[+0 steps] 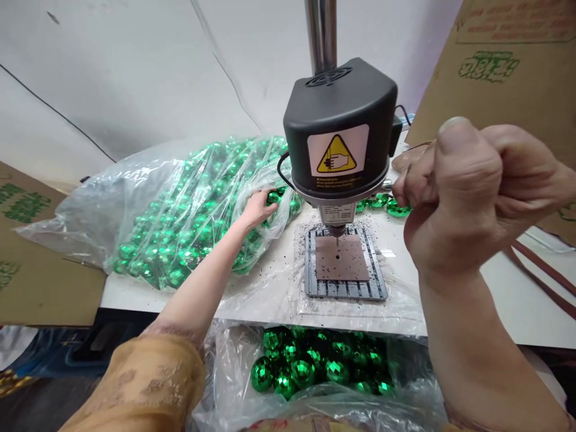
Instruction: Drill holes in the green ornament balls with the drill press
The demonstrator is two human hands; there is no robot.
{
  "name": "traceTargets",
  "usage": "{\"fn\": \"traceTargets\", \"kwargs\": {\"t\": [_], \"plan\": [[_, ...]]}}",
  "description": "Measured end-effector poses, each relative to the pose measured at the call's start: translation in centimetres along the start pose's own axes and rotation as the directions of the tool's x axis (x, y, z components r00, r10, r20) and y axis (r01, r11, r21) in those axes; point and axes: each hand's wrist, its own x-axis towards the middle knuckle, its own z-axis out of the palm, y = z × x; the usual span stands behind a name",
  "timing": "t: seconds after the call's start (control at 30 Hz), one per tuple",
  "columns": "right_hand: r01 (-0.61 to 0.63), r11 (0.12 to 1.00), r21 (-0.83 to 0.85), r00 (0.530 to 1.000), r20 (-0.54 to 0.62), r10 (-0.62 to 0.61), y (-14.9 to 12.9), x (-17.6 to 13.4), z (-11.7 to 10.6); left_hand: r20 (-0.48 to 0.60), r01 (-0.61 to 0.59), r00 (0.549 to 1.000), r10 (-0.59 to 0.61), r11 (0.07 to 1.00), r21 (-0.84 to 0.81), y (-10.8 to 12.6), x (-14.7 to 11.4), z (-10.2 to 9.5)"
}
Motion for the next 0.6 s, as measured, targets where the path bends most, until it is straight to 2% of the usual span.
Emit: {"fn": "traceTargets", "kwargs": {"t": [0.07,0.13,0.2,0.27,0.33,0.47,0.53,0.6], "plan": [[0.067,0.997,0.047,0.998,-0.016,-0.067,0.1,0.0,0.2,0.048,-0.033,0.997,0.053,0.934,-0.356,1.1,-2.4,-0.6],[0.087,0.993,0.077,0.996,-0.005,-0.087,0.3,0.0,0.3,0.143,0.022,0.985,0.097,0.749,-0.662,2.5,-5.0,-0.6],[0.083,0.993,0.084,0.996,0.005,-0.084,0.4,0.0,0.2,0.216,0.118,0.969,0.117,0.551,-0.826,4.0,-7.4,0.1],[0.075,0.994,0.08,0.997,0.021,-0.076,0.5,0.0,0.1,0.252,0.172,0.959,0.126,0.447,-0.878,5.2,-9.2,1.3],[0.065,0.995,0.077,0.997,0.043,-0.069,0.6,0.1,-0.1,0.245,0.152,0.958,0.15,0.458,-0.876,5.9,-10.2,2.9],[0.068,0.991,0.115,0.994,0.072,-0.077,0.7,0.2,-0.3,0.134,-0.034,0.958,0.254,0.565,-0.824,6.5,-10.6,5.9],[0.061,0.99,0.125,0.994,0.086,-0.072,0.6,0.2,-0.3,0.072,-0.11,0.96,0.271,0.601,-0.792,6.7,-10.5,6.9],[0.045,0.992,0.118,0.995,0.088,-0.056,0.4,0.1,-0.2,0.038,-0.137,0.968,0.247,0.654,-0.744,7.1,-10.5,7.4]]}}
